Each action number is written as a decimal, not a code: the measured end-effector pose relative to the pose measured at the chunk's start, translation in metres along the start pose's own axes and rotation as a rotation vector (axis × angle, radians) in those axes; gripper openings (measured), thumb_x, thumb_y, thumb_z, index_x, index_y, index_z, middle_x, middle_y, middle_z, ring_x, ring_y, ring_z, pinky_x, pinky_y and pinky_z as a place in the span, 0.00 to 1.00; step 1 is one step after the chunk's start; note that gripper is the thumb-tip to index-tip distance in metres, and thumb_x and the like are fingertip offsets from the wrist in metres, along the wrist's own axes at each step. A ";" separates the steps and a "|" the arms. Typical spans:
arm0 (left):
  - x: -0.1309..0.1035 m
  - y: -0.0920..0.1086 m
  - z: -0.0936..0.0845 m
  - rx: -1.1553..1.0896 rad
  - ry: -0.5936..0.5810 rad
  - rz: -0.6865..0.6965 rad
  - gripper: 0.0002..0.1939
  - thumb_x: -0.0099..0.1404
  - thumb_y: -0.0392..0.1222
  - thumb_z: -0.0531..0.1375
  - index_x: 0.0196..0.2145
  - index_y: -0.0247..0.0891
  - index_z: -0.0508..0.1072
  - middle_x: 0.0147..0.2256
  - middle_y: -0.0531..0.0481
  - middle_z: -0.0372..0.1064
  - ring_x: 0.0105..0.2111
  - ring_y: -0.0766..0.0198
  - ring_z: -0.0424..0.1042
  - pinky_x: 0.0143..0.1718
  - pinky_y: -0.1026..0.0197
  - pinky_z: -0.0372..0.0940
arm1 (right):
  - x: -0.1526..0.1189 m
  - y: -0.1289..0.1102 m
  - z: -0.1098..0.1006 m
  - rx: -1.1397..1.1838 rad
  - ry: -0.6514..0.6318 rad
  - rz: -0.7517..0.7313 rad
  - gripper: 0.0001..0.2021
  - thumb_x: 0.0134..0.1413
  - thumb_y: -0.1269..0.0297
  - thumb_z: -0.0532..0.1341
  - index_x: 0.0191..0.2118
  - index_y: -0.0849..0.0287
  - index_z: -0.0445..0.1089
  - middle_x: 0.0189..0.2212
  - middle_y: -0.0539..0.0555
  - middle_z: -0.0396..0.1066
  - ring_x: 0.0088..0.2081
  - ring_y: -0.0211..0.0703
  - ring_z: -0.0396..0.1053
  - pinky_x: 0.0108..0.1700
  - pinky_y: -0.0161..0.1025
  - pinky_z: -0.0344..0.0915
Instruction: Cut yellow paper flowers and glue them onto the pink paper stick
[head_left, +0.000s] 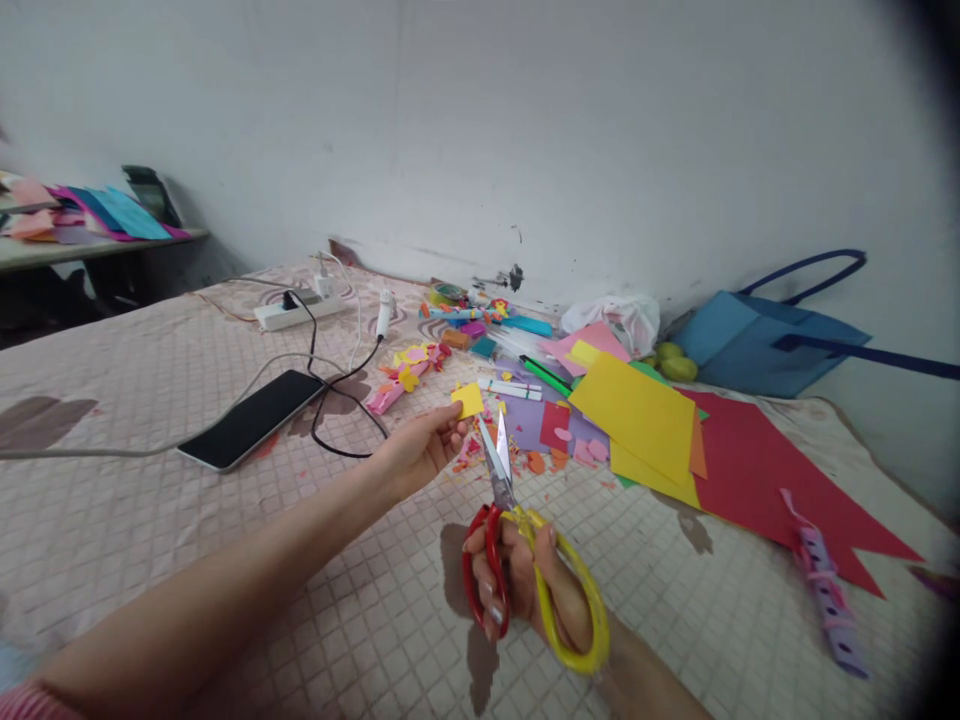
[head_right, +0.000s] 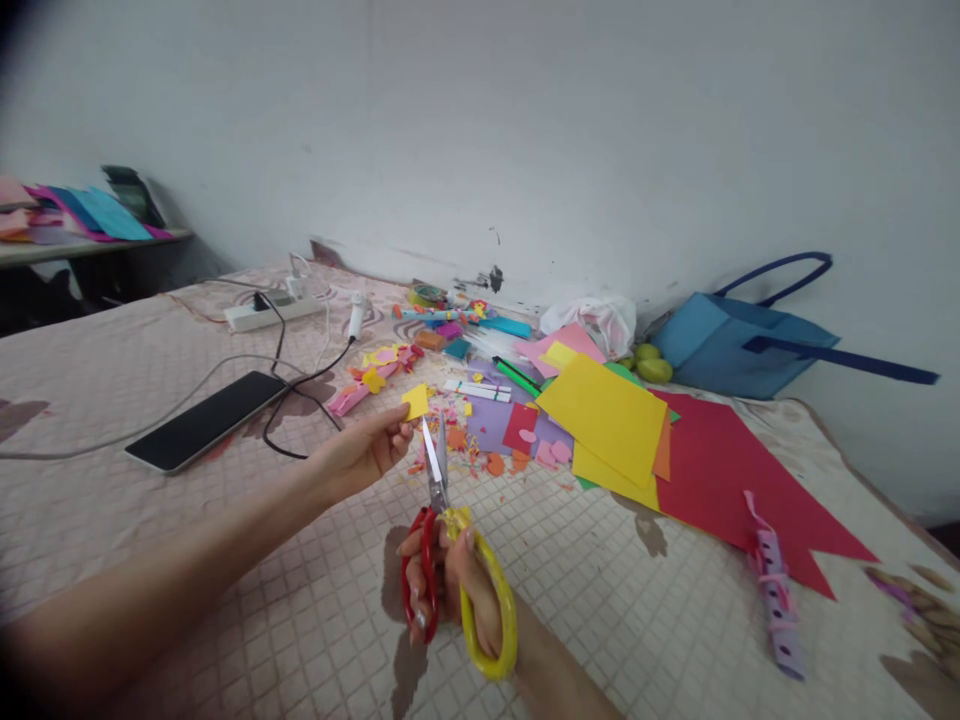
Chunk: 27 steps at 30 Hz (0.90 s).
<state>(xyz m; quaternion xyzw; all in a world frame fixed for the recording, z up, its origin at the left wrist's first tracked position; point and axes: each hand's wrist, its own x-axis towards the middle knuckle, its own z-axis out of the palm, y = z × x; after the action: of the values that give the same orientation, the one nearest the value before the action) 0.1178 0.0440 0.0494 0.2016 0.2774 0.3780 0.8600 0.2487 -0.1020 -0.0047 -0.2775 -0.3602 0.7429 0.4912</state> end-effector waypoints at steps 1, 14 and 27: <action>0.000 0.000 0.000 -0.002 -0.003 -0.002 0.07 0.63 0.29 0.54 0.27 0.28 0.68 0.23 0.49 0.67 0.19 0.76 0.67 0.19 0.77 0.65 | 0.000 -0.001 0.000 -0.003 0.001 0.004 0.33 0.47 0.34 0.50 0.42 0.62 0.67 0.25 0.50 0.59 0.20 0.33 0.57 0.21 0.35 0.65; -0.001 0.001 0.001 -0.001 0.016 -0.037 0.07 0.63 0.29 0.54 0.27 0.29 0.67 0.21 0.50 0.66 0.18 0.76 0.66 0.19 0.77 0.64 | -0.001 -0.006 0.003 -0.024 -0.026 0.021 0.34 0.47 0.34 0.49 0.43 0.62 0.66 0.26 0.49 0.59 0.21 0.32 0.58 0.22 0.33 0.65; 0.000 0.001 0.000 0.000 0.021 -0.027 0.07 0.63 0.29 0.54 0.27 0.29 0.67 0.22 0.50 0.67 0.18 0.76 0.67 0.18 0.77 0.64 | 0.000 -0.001 0.001 -0.018 -0.001 0.000 0.34 0.46 0.33 0.50 0.42 0.62 0.65 0.25 0.49 0.60 0.19 0.31 0.58 0.21 0.33 0.64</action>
<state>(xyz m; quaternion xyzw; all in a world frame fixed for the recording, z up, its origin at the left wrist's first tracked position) 0.1173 0.0450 0.0501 0.1938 0.2890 0.3684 0.8621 0.2482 -0.1018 -0.0032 -0.2816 -0.3669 0.7398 0.4886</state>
